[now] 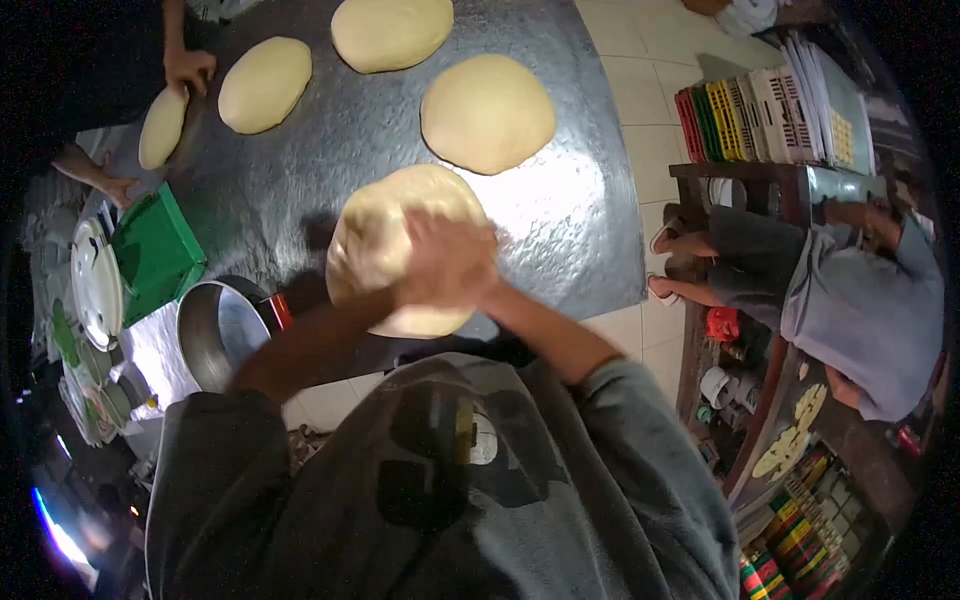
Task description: Greasing a round pan, flattening large dough portions into it, and operating a dough divider machine to portion the dough.
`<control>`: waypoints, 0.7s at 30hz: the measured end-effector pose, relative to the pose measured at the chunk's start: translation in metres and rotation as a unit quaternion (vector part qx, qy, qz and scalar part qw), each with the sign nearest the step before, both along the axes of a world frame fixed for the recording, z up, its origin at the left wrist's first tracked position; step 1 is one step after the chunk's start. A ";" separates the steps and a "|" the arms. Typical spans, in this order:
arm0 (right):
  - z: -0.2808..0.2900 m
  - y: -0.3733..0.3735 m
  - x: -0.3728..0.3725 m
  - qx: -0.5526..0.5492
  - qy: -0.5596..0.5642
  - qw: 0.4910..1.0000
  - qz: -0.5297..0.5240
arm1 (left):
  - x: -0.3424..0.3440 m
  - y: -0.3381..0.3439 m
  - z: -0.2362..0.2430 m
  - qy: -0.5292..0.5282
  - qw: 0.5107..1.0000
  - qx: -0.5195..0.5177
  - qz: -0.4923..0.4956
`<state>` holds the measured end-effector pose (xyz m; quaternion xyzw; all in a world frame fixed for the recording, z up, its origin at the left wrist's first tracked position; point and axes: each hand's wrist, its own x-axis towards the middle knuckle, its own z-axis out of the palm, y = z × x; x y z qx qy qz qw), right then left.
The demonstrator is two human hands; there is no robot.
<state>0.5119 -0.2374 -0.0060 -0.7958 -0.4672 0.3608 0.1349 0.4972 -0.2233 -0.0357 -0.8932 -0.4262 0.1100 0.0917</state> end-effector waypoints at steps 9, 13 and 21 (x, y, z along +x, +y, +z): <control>-0.028 -0.037 0.023 0.262 -0.134 0.956 0.013 | -0.004 0.042 0.065 -0.165 0.771 -0.367 -0.493; -0.009 -0.037 -0.009 0.296 0.070 0.953 0.002 | 0.013 0.082 0.092 -0.158 0.701 -0.636 -0.282; -0.094 0.016 -0.086 0.340 0.791 0.273 -0.428 | -0.121 0.067 0.047 -0.203 0.763 -0.363 -0.495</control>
